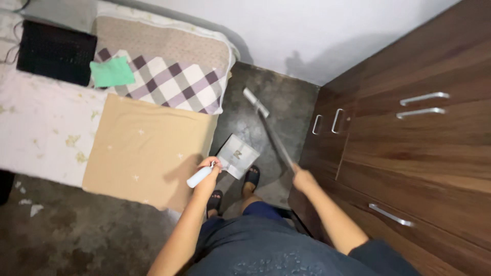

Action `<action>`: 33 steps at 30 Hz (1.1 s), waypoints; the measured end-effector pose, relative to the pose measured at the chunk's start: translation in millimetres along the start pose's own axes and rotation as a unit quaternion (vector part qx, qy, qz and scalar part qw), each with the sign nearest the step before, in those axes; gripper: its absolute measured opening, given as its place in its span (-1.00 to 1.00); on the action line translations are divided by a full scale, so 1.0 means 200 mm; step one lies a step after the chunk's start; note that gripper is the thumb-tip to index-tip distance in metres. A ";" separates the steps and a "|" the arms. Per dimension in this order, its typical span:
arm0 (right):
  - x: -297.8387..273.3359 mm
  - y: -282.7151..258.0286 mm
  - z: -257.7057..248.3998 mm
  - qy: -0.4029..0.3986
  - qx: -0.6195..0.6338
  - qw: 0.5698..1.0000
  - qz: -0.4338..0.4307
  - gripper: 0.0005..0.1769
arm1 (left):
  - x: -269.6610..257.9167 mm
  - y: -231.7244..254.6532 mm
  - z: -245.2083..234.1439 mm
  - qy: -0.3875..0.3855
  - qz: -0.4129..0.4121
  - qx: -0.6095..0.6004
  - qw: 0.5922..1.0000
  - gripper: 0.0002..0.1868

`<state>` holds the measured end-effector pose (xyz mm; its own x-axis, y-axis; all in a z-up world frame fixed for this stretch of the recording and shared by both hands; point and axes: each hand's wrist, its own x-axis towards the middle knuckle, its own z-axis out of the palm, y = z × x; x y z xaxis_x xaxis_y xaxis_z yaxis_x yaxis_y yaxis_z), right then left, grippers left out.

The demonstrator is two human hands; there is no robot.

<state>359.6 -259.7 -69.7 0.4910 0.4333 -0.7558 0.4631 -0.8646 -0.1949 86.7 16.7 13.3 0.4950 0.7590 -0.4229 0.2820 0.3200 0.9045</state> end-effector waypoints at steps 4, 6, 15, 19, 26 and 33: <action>0.51 -0.15 -0.36 0.022 -0.035 0.999 -0.019 -0.25 | -0.11 0.07 -0.02 0.049 -0.065 0.081 0.993 -0.98; 0.75 -0.28 -0.48 0.021 -0.053 0.998 -0.029 -0.26 | -0.16 0.07 -0.01 0.043 0.019 0.014 0.999 -0.96; 0.74 -0.43 -0.28 -0.050 -0.125 0.990 -0.033 -0.23 | -0.34 -0.01 -0.10 0.126 0.060 -0.007 0.990 -0.95; 0.37 -0.32 -0.05 -0.106 -0.115 0.987 -0.044 -0.07 | -0.36 -0.04 -0.18 0.121 0.019 0.005 0.993 -0.96; -0.19 -0.26 0.16 -0.194 -0.124 0.972 -0.036 -0.02 | -0.37 -0.16 -0.22 0.104 0.026 0.030 0.994 -0.95; -0.21 -0.26 -0.10 -0.147 -0.065 0.987 0.019 -0.12 | -0.43 -0.15 -0.29 0.121 -0.071 -0.009 0.990 -0.97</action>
<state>330.3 -227.6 -16.0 0.2824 0.2924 -0.9136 0.5487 -0.8305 -0.0962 -12.5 -24.4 25.3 0.2393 0.8189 -0.5217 0.3182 0.4415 0.8390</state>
